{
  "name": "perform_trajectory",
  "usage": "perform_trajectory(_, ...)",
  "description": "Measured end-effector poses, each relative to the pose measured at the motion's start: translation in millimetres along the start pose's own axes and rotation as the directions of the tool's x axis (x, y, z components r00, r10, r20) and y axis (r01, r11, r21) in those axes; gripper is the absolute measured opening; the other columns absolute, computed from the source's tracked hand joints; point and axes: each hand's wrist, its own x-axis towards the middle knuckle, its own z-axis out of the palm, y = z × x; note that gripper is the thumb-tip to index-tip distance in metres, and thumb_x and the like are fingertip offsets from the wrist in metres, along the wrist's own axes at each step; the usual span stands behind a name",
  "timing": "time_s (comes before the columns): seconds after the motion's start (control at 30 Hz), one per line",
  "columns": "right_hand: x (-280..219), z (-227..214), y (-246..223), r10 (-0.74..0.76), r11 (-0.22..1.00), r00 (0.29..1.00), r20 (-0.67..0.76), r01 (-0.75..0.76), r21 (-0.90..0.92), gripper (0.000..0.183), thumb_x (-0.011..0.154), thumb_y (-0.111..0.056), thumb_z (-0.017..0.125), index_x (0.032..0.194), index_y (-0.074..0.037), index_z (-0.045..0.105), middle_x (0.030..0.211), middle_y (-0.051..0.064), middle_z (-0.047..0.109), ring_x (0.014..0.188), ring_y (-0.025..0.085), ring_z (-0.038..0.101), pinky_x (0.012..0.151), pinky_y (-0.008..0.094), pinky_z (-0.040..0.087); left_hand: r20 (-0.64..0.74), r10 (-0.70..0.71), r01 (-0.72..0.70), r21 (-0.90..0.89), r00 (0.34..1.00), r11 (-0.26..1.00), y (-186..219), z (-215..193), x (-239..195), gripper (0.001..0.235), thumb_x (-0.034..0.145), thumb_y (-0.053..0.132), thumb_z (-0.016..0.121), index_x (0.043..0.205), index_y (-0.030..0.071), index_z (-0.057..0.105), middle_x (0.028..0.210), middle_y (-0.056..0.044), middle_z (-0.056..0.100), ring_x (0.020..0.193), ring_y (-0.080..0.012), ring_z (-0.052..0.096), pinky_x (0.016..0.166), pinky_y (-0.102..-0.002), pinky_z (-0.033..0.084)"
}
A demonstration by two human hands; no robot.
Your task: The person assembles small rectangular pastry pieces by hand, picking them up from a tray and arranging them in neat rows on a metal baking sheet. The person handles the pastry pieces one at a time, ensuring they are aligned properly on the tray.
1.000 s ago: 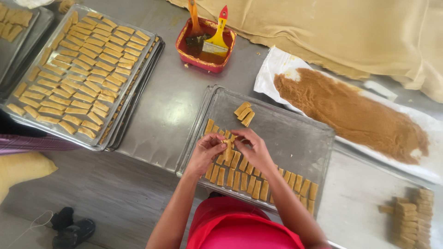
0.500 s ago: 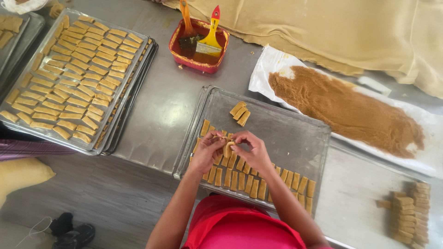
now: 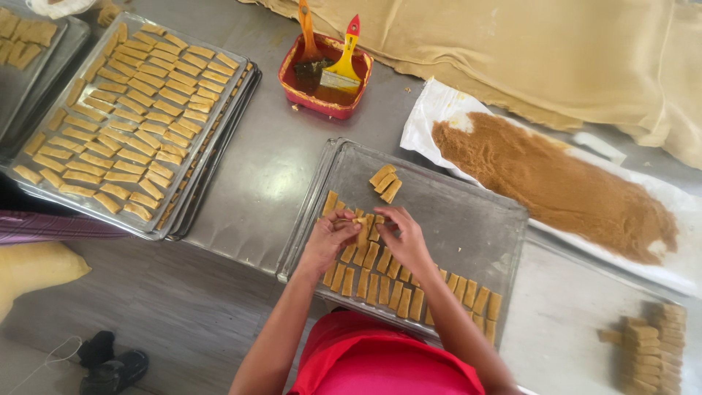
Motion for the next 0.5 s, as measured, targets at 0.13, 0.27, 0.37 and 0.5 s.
perform_trajectory(0.13, -5.9, -0.2, 12.4, -0.16, 0.977, 0.987, -0.007, 0.159, 0.139, 0.024, 0.09, 0.003, 0.074, 0.113, -0.004, 0.069, 0.116, 0.009, 0.07, 0.105, 0.02, 0.07, 0.088, 0.032, 0.059, 0.054, -0.008, 0.006, 0.027, 0.998, 1.0, -11.3, 8.8, 4.5, 0.019, 0.092, 0.006, 0.075, 0.107, 0.004, 0.065, 0.1, -0.004, 0.073, 0.091, -0.0121, 0.069, 0.08, -0.029, 0.057)
perform_trajectory(0.27, -9.6, -15.8, 50.7, 0.189, 0.932, 0.981, -0.032, -0.17, 0.319, 0.017, 0.093, -0.001, 0.071, 0.11, -0.003, 0.068, 0.109, 0.005, 0.075, 0.098, 0.017, 0.072, 0.088, 0.029, 0.062, -0.091, 0.14, -0.131, 0.094, 0.986, 0.987, -7.3, 18.4, 15.1, 0.014, 0.092, 0.006, 0.073, 0.105, 0.004, 0.067, 0.099, -0.005, 0.074, 0.09, -0.0144, 0.071, 0.081, -0.028, 0.061)
perform_trajectory(0.37, -15.3, -28.8, 63.9, 0.241, 0.955, 0.962, -0.126, -0.213, 0.206, 0.019, 0.093, -0.003, 0.072, 0.112, -0.003, 0.07, 0.101, 0.006, 0.075, 0.094, 0.017, 0.071, 0.083, 0.028, 0.058, -0.068, 0.232, -0.176, 0.459, 0.97, 0.871, -6.0, 24.7, 24.8, 0.019, 0.093, 0.007, 0.072, 0.112, 0.008, 0.067, 0.101, -0.005, 0.074, 0.092, -0.0158, 0.071, 0.08, -0.026, 0.061)
perform_trajectory(0.5, -20.3, -29.6, 61.9, 0.275, 0.961, 0.955, -0.107, -0.271, 0.053, 0.025, 0.091, -0.006, 0.07, 0.116, -0.006, 0.07, 0.102, 0.006, 0.076, 0.095, 0.017, 0.073, 0.083, 0.03, 0.058, 0.158, 0.215, -0.256, 0.776, 0.964, 0.577, -24.6, 53.5, 33.0, 0.019, 0.094, 0.012, 0.072, 0.112, 0.012, 0.067, 0.103, -0.003, 0.076, 0.095, -0.0192, 0.075, 0.084, -0.031, 0.061)
